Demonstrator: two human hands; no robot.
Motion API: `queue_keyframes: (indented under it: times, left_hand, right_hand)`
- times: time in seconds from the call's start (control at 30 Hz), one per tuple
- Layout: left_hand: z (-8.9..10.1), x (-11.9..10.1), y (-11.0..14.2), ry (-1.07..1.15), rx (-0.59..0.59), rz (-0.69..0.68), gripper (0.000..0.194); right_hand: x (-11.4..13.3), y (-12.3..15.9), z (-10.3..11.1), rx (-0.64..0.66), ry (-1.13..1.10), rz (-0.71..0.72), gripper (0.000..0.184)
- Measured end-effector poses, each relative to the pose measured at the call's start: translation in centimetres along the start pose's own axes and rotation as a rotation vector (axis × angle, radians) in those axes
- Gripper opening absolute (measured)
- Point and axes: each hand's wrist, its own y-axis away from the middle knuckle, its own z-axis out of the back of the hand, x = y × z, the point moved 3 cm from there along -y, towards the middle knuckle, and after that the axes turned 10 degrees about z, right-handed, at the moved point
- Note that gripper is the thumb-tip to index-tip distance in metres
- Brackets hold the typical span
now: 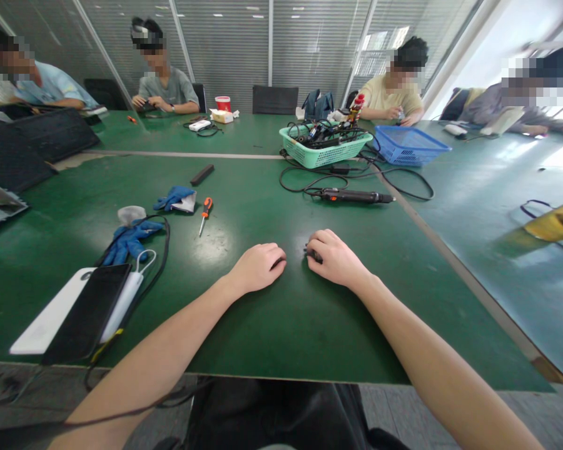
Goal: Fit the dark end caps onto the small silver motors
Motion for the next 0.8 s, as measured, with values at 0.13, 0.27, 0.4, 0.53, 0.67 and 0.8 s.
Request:
queue_keyframes:
  times: [0.13,0.27,0.4,0.53,0.67,0.8]
  left_hand:
    - [0.00,-0.02,0.00,-0.003,-0.004,-0.004,0.020]
    - [0.07,-0.09,0.01,0.003,-0.001,0.000,0.019]
    - [0.05,-0.08,0.00,0.004,0.004,0.001,0.019]
    - [-0.03,0.01,0.00,0.003,0.006,-0.004,0.019]
    - [0.03,-0.01,0.02,0.006,0.005,-0.008,0.019]
    - [0.13,-0.07,0.08,0.015,0.005,-0.005,0.019]
  right_hand:
    - [0.25,-0.12,0.01,-0.006,0.015,-0.002,0.013]
    - [0.53,-0.18,-0.22,-0.014,0.054,-0.010,0.012]
    - [0.54,-0.16,-0.54,-0.016,0.080,-0.032,0.010]
    - [0.42,-0.17,-0.69,-0.020,0.082,-0.043,0.010]
    - [0.48,-0.24,-0.68,-0.027,0.086,-0.045,0.011]
    - [0.58,-0.24,-0.68,-0.027,0.080,-0.050,0.015]
